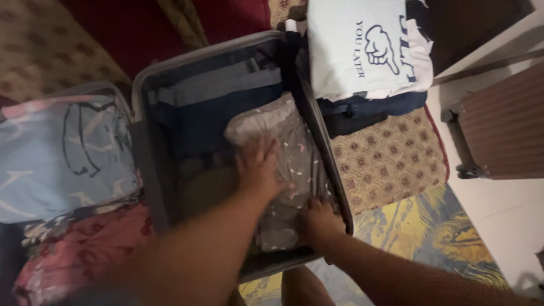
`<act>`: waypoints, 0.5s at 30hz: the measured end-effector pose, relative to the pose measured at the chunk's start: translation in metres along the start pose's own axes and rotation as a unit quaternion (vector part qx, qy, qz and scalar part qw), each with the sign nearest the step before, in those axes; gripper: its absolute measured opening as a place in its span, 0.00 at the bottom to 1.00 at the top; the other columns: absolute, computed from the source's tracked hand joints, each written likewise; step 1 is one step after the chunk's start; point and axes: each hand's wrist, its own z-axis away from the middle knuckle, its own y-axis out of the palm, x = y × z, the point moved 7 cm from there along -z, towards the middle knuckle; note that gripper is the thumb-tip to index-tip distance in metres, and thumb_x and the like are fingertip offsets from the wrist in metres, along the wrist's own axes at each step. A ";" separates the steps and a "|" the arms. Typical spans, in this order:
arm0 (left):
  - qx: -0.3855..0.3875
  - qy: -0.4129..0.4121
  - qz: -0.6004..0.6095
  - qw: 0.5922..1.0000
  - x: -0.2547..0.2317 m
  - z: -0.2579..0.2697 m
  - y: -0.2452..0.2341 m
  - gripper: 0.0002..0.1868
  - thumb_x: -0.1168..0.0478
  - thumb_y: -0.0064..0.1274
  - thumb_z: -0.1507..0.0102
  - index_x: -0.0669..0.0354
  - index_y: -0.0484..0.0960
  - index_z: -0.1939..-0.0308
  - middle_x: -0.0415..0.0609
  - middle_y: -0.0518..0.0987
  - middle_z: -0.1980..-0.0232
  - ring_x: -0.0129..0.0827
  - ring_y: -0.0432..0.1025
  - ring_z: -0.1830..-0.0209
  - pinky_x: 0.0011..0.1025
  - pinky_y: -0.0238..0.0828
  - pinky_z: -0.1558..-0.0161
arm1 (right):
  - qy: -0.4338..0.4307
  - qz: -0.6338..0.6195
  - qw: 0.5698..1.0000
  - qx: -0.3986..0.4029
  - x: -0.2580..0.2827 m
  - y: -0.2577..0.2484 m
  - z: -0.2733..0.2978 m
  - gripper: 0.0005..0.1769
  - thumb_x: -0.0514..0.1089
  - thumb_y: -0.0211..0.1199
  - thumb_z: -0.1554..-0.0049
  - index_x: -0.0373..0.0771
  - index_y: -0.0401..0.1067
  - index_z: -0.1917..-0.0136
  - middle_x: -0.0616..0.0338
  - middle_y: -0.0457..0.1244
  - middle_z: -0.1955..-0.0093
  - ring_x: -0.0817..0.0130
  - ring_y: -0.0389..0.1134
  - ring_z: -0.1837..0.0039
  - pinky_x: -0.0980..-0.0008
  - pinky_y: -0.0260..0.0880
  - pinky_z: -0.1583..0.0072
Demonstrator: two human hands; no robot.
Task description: The person folds various clothing items and places them into an open suitcase. They handle shirts, pants, and other garments, arranging them neatly inside the suitcase compartments.
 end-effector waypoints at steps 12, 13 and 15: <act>-0.063 0.136 0.240 0.959 0.043 -0.015 0.001 0.45 0.60 0.64 0.44 0.44 0.62 0.24 0.58 0.51 0.18 0.53 0.49 0.18 0.41 0.52 0.24 | -0.030 0.000 0.999 0.037 -0.011 0.019 -0.019 0.16 0.54 0.69 0.47 0.48 0.78 0.48 0.52 0.59 0.32 0.47 0.60 0.29 0.51 0.66 0.32; -0.132 0.160 0.294 0.933 0.055 0.007 -0.011 0.41 0.64 0.62 0.43 0.47 0.67 0.26 0.59 0.59 0.20 0.53 0.55 0.19 0.39 0.55 0.24 | -0.012 0.007 0.999 0.047 -0.010 0.022 -0.016 0.14 0.54 0.67 0.44 0.45 0.78 0.49 0.51 0.60 0.32 0.47 0.63 0.31 0.52 0.67 0.32; -0.218 0.110 0.280 0.928 0.091 0.053 -0.025 0.38 0.68 0.60 0.45 0.50 0.70 0.29 0.59 0.64 0.22 0.53 0.59 0.23 0.41 0.56 0.27 | -0.033 -0.018 0.999 -0.022 0.009 0.017 -0.011 0.15 0.53 0.68 0.46 0.47 0.78 0.48 0.48 0.61 0.37 0.45 0.64 0.34 0.52 0.66 0.33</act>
